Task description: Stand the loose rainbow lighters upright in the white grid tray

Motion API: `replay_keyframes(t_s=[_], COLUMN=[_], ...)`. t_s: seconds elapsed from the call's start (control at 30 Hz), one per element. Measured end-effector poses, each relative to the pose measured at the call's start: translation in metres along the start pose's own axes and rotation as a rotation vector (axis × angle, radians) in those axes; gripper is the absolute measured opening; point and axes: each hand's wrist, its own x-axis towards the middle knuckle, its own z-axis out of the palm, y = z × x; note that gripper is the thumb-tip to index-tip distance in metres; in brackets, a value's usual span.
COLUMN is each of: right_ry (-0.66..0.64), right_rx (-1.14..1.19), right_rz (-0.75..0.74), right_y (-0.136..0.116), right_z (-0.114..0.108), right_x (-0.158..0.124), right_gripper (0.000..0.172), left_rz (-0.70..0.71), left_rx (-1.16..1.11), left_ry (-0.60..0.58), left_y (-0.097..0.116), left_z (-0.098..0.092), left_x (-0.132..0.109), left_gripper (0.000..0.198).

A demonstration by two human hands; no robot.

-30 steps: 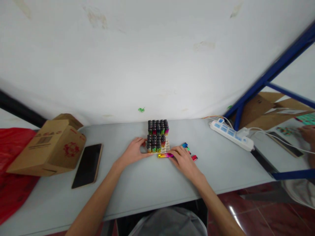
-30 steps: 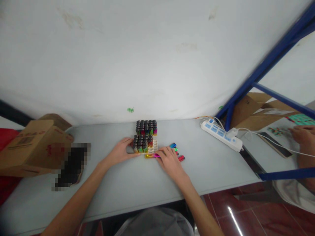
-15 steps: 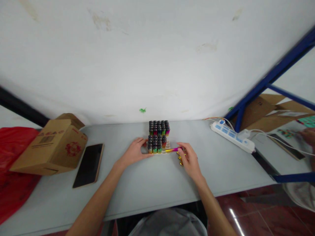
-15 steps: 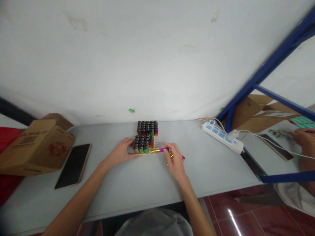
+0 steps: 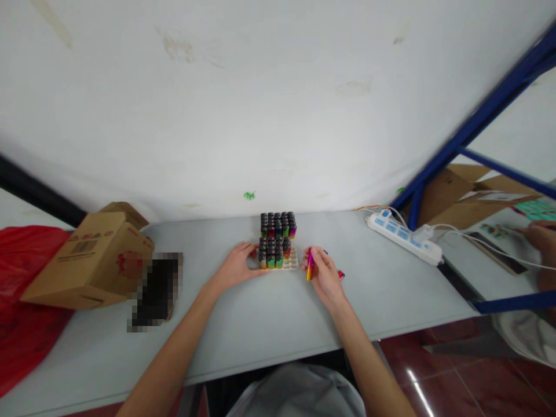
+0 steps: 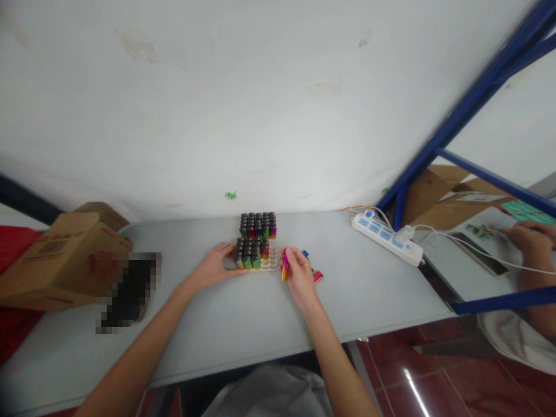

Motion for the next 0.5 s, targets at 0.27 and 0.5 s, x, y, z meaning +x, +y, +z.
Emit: replay_keyframes(t_s=[0.27,0.5], right_ry=[-0.297,-0.085], right_rx=[-0.346,-0.533], right_rz=[0.082,0.141], right_y=[0.006,0.012], right_z=[0.004,0.008], right_x=[-0.016,-0.01], right_gripper=[0.062,0.08], left_rz=[0.01,-0.013], left_rx=[-0.009,-0.015], left_ry=[0.016,0.008], left_y=[0.001,0.003], left_z=[0.0,-0.002], left_x=[0.001,0.002], left_gripper=[0.055,0.054])
